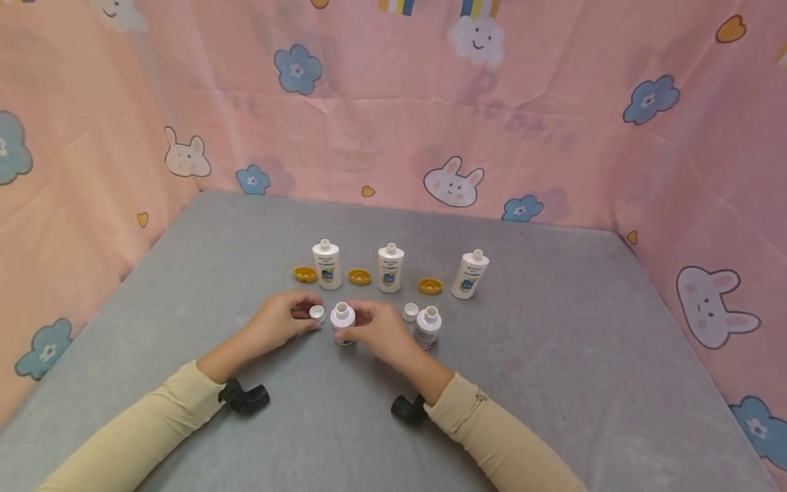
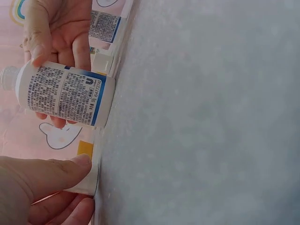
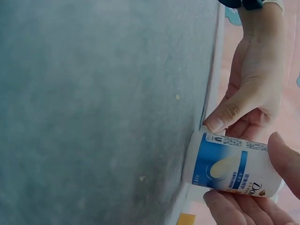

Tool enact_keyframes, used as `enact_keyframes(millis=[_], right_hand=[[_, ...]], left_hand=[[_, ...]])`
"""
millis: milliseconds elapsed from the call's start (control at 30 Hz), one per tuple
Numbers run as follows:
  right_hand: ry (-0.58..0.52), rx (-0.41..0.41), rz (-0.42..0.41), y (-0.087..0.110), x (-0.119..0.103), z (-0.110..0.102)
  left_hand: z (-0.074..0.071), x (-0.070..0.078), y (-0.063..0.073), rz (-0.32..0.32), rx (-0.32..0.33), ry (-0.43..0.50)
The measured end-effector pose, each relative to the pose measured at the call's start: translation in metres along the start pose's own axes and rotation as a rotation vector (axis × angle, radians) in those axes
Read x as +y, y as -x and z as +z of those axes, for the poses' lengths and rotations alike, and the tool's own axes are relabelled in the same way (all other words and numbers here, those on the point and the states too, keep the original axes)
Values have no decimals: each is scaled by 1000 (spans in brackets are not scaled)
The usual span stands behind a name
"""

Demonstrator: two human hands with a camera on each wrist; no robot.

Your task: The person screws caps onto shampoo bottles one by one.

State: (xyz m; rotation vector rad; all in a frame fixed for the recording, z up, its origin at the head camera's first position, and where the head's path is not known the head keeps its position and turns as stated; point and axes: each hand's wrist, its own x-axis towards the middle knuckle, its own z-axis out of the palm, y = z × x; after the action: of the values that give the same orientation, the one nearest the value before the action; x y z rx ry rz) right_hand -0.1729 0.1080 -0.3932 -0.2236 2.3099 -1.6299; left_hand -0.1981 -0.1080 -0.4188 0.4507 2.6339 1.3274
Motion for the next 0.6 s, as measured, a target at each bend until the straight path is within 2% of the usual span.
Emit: enact_keyframes(millis=[233,367,600], right_hand=[[-3,27,40,0,0,-8],[-30,47,30,5,-6,-16],[-10,93,21,14,-23,-27]], left_hand=[[-3,8,-1,-65,18,33],[-8,21,-2,-49,53,43],[-18,49,-4,-20,58,102]])
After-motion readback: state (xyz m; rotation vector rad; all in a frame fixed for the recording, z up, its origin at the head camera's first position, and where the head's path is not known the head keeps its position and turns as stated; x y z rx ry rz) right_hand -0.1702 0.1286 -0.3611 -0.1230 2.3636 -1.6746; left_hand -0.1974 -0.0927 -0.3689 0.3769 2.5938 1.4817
